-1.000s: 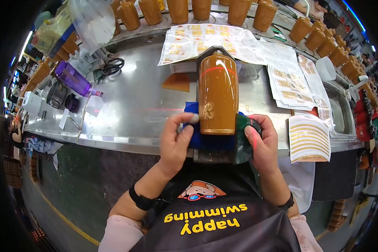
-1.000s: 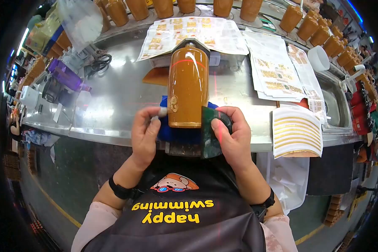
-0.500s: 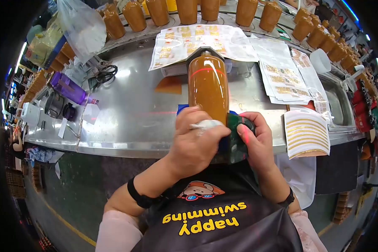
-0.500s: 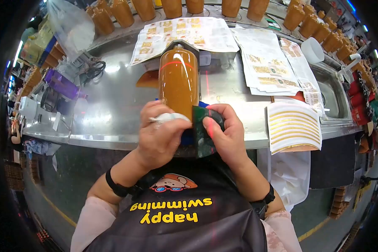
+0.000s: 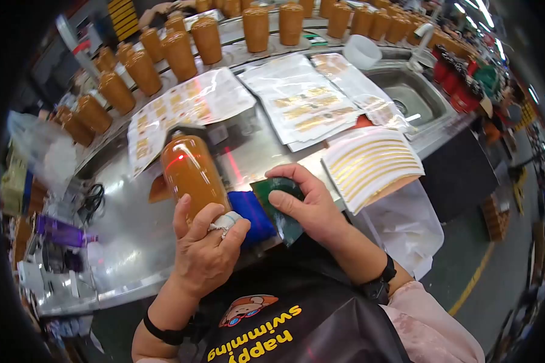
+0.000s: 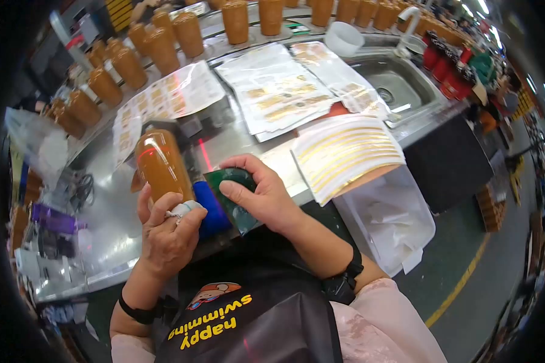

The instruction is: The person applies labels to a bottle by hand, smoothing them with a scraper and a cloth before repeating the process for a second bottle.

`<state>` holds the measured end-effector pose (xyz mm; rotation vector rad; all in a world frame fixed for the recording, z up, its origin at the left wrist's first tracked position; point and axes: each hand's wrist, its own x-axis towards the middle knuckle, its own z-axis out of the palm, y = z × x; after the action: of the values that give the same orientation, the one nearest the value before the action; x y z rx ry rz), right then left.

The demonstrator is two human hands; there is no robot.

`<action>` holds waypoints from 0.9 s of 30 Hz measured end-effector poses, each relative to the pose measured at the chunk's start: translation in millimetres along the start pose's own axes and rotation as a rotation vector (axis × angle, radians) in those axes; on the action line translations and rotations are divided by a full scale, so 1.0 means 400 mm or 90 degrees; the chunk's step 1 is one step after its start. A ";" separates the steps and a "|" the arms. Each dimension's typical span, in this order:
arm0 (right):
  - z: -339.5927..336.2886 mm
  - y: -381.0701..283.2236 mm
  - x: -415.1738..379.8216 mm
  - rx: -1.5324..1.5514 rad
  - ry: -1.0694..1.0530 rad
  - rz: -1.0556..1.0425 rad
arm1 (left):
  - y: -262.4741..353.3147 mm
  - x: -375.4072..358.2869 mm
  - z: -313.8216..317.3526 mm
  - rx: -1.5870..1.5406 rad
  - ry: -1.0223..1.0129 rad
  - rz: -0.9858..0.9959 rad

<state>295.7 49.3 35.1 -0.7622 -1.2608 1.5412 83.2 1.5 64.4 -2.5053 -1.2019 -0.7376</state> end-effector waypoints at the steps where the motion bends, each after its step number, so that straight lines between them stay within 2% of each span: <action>1: -0.031 -0.022 -0.004 -0.087 0.019 -0.033 | 0.001 0.006 0.002 0.022 -0.020 0.019; 2: -0.070 -0.043 0.000 -0.171 0.051 -0.073 | -0.010 -0.004 -0.001 0.029 -0.069 0.017; 5: -0.233 -0.114 0.050 -0.478 0.131 -0.170 | -0.027 -0.015 -0.018 0.030 0.000 -0.184; 7: -0.394 -0.123 0.143 -0.769 0.160 -0.314 | -0.062 -0.075 0.019 -0.052 0.021 -0.241; 9: -0.540 -0.126 0.259 -0.949 0.192 -0.285 | -0.062 -0.126 0.057 -0.153 0.067 -0.313; 10: -0.626 -0.114 0.326 -1.035 0.185 -0.217 | -0.056 -0.141 0.075 -0.278 0.103 -0.370; 11: -0.690 -0.109 0.392 -1.118 0.177 -0.150 | -0.052 -0.154 0.089 -0.316 0.117 -0.390; 14: -0.722 -0.113 0.551 -1.170 0.190 0.191 | -0.040 -0.165 0.108 -0.415 0.152 -0.468; 17: -0.713 -0.098 0.657 -1.212 0.164 0.280 | -0.044 -0.171 0.116 -0.393 0.166 -0.456; 18: -0.713 -0.096 0.672 -1.243 0.100 0.308 | -0.045 -0.173 0.119 -0.388 0.163 -0.461; 24: -0.819 -0.157 0.569 -1.324 0.032 0.208 | -0.043 -0.188 0.128 -0.310 0.141 -0.444; 27: -0.953 -0.183 0.551 -1.225 0.095 0.114 | -0.065 -0.246 0.145 -0.341 0.147 -0.493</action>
<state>584.4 389.5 25.9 -2.0471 -2.3728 -0.1530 30.0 -20.6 -37.6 -2.1513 -2.1221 -1.6655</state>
